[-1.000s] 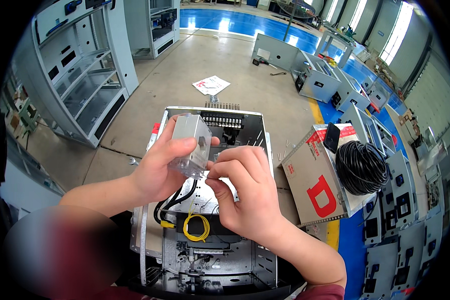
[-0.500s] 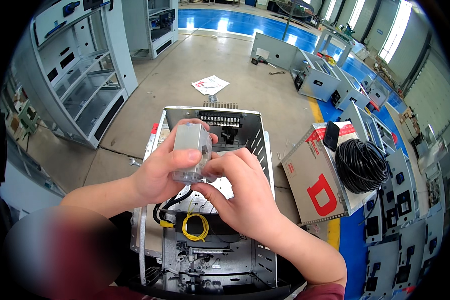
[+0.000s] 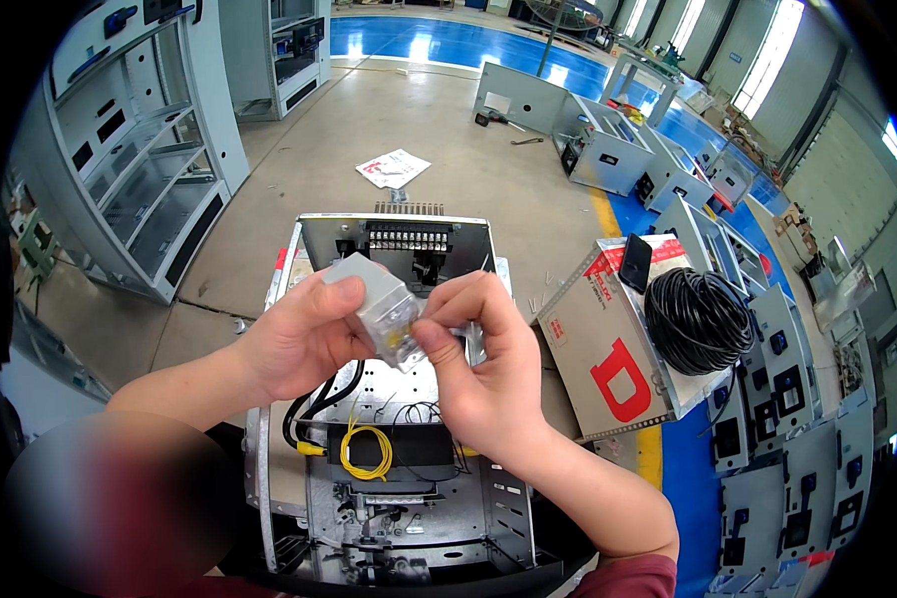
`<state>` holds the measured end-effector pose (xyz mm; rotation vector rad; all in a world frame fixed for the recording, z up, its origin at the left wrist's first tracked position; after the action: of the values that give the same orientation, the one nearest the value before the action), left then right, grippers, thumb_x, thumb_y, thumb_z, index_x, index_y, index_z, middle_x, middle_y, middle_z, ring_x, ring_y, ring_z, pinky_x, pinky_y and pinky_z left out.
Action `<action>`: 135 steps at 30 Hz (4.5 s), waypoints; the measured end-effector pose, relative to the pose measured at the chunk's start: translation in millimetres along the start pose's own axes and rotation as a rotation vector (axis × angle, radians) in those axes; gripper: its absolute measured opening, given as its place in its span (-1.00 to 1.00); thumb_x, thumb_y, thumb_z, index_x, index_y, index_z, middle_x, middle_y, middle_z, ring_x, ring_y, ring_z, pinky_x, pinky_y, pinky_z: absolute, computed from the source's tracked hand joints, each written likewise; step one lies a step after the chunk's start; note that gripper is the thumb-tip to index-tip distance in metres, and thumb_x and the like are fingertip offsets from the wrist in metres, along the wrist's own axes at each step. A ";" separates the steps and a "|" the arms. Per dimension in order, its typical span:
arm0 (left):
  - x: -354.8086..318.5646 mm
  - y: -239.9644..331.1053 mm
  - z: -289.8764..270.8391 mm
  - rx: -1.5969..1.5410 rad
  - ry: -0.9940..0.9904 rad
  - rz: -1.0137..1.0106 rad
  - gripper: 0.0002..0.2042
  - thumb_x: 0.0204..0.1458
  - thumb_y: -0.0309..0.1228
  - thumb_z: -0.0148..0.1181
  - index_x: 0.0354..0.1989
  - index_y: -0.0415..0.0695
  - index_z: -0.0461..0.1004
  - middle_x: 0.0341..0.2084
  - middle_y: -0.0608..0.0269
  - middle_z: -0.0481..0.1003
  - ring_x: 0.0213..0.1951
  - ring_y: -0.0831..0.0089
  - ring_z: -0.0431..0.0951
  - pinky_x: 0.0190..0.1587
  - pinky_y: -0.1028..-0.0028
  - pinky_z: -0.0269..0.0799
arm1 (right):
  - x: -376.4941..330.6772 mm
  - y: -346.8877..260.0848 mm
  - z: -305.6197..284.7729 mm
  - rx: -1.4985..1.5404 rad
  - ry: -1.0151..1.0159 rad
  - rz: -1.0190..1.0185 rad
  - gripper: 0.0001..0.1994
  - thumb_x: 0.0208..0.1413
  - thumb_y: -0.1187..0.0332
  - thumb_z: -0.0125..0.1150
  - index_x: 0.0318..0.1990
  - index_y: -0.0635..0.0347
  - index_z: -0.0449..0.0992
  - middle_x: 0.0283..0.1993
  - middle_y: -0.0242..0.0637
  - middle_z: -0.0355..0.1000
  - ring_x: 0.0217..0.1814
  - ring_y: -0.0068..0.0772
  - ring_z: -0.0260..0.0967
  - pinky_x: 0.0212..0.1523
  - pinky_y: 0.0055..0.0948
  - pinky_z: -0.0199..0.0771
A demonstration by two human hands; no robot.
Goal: The person unpacks a small metal electrical component and installs it into an open electrical cabinet. They connect yellow and black cables to the component and use a wrench to tighten connections inside the cabinet.
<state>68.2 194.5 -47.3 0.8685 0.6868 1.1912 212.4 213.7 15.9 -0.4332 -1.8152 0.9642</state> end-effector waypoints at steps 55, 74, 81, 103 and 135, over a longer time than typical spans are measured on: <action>-7.7 2.6 16.0 0.179 -0.160 0.058 -0.54 0.29 -0.05 0.26 0.10 -0.20 0.45 0.08 0.10 0.52 -0.01 0.32 0.57 -0.02 0.27 0.52 | 4.7 -36.4 12.2 -0.521 -0.214 -0.270 -0.74 -0.01 0.68 0.37 -0.32 0.26 0.36 -0.20 -0.16 0.33 -0.21 -0.08 0.34 -0.26 -0.21 0.40; -3.2 14.5 -10.2 -0.260 0.005 0.089 -0.44 0.44 0.05 -0.20 0.34 -0.14 0.35 0.18 0.02 0.49 0.09 0.19 0.52 0.17 0.15 0.39 | 4.8 -29.4 19.9 -0.484 -0.225 -0.364 -0.75 0.05 0.69 0.32 -0.29 0.25 0.33 -0.19 -0.17 0.40 -0.26 -0.15 0.34 -0.24 -0.32 0.42; -14.7 10.9 14.7 -0.024 -0.262 0.148 -0.29 0.27 0.01 0.23 0.41 -0.26 0.25 0.28 0.10 0.42 0.24 0.28 0.43 0.26 0.15 0.34 | 2.8 23.9 -1.8 0.213 -0.112 0.328 -0.78 0.43 0.34 0.07 0.07 0.25 0.29 -0.42 -0.54 0.28 -0.32 -0.76 0.15 -0.28 -0.59 0.19; -44.9 39.7 66.0 1.142 -0.249 0.692 -0.64 -0.04 -0.34 0.55 -0.38 -0.11 0.37 0.26 0.00 0.36 0.08 0.07 0.28 0.19 0.14 0.19 | -33.6 3.2 -9.2 0.044 -0.375 0.580 -0.73 0.40 0.21 0.22 -0.23 0.26 0.53 -0.47 -0.56 0.36 -0.43 -0.78 0.19 -0.42 -0.59 0.21; -44.8 20.9 73.8 0.253 -0.422 0.368 -0.13 -0.24 -0.56 0.63 0.26 0.03 0.18 0.19 0.07 0.40 0.41 -0.08 0.34 0.39 -0.01 0.38 | -75.3 -12.7 -13.6 0.644 0.007 0.670 -0.81 0.18 0.46 0.00 -0.50 0.11 0.26 -0.58 -0.54 0.06 -0.55 -0.63 -0.08 -0.43 -0.50 -0.01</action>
<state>108.5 138.6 8.9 1.4560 0.3411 1.2021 259.4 161.6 -17.1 -0.6380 -1.2471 1.9177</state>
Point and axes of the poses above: each hand's wrist, its own x-axis towards the middle knuckle, its own z-axis out of the palm, y = z × x, the point moved 10 cm from there along x, towards the middle knuckle
